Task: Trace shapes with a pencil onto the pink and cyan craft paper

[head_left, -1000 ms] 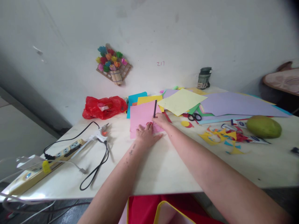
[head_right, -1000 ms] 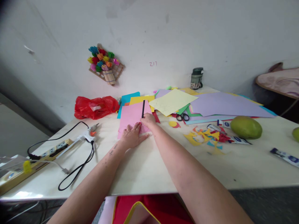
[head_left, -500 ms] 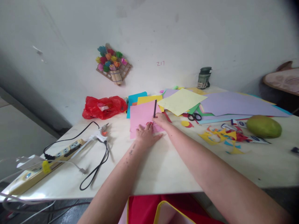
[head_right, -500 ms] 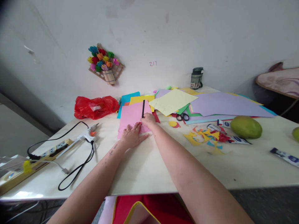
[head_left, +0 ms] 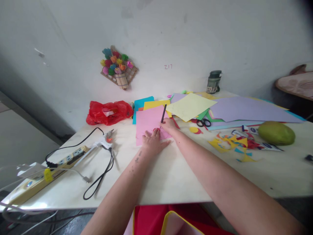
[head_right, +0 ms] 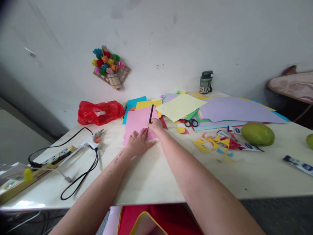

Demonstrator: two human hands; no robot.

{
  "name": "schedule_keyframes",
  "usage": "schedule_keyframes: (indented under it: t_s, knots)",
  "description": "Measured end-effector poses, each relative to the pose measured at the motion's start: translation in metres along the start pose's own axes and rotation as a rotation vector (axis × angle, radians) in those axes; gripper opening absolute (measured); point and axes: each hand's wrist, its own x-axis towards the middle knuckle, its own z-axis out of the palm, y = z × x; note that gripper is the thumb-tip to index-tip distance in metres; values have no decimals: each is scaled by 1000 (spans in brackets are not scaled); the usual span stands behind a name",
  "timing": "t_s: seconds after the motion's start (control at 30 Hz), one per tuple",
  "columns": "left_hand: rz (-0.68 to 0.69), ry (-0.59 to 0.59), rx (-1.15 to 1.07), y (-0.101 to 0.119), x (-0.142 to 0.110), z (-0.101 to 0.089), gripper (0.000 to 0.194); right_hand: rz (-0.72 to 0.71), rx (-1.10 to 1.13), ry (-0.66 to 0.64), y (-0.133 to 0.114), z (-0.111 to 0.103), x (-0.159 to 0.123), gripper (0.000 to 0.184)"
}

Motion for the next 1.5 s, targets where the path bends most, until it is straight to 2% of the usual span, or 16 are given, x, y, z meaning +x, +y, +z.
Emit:
schedule_keyframes:
  t_s: [0.13, 0.27, 0.47, 0.57, 0.73, 1.5]
  knots:
    - [39, 49, -27, -7, 4, 1, 78, -9, 55, 22, 1, 0, 1, 23]
    - [107, 94, -75, -23, 12, 6, 68, -5, 88, 1, 2, -2, 0, 21]
    - [73, 123, -200, -42, 25, 13, 48, -24, 157, -23, 3, -2, -2, 18]
    - [12, 157, -274, -48, 30, 16, 48, -28, 184, -53, 2, -3, -3, 19]
    - [49, 161, -382, -58, 34, 19, 53, -39, 208, -84, -2, -6, -7, 20]
    - [93, 206, -340, -61, 35, 19, 49, -71, 183, -141, -7, -10, -14, 20]
